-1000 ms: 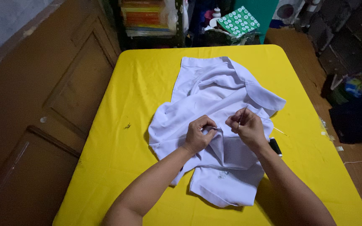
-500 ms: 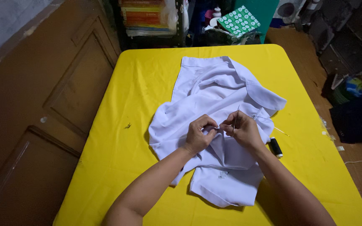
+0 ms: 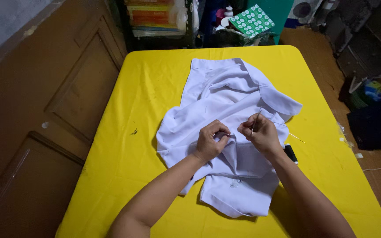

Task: The person threads a needle and hand-sews on a white short-sleeve shirt laid on a yellow padded surface, stitching near the button placket with needle and thread, then uses scissors to trim the thread and continues tying off and pressing the fabric by hand.

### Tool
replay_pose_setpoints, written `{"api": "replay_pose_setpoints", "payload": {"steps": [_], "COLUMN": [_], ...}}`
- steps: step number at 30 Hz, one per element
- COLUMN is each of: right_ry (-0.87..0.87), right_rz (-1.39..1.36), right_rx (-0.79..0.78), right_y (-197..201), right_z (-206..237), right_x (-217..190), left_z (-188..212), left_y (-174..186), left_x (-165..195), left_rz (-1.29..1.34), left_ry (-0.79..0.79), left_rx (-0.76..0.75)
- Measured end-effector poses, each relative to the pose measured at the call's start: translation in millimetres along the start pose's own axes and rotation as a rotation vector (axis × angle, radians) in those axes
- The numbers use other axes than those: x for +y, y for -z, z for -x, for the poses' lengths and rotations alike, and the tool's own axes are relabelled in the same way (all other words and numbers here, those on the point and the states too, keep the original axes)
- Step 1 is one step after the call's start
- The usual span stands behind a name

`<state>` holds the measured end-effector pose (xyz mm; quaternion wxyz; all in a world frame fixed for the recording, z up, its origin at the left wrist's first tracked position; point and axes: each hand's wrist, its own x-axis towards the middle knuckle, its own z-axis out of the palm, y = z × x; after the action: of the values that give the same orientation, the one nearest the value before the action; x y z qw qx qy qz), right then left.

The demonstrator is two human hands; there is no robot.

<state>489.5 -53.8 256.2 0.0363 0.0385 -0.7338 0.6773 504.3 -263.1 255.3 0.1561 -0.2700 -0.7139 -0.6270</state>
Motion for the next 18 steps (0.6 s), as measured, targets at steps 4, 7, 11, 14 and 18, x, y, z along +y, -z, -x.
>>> {"api": "replay_pose_setpoints", "payload": {"steps": [4,7,11,14,18], "right_ry": [0.058,0.118,0.106,0.112,0.187], "right_rz": [0.093,0.199,0.362,0.710,0.755], "right_rx": [-0.055,-0.082,-0.053,-0.014,0.073], "right_y": [-5.9,-10.5,-15.9,-17.6,-13.8], "right_z": [6.0,12.6,21.3,21.3,15.4], "right_x": [-7.9,-16.5,-28.2,-32.1,-22.5], "left_z": [-2.1,-1.2,2.0,-0.8,0.2], "left_y": [-1.0,-1.2,-0.8,-1.5,-4.3], "left_x": [-1.1,-1.0,0.5,0.6,0.9], "left_rz": [0.005,-0.006,0.011,-0.036,0.012], "left_ry": [-0.020,-0.031,-0.033,-0.059,-0.063], "left_rx": [0.008,0.017,-0.004,-0.024,-0.035]}}
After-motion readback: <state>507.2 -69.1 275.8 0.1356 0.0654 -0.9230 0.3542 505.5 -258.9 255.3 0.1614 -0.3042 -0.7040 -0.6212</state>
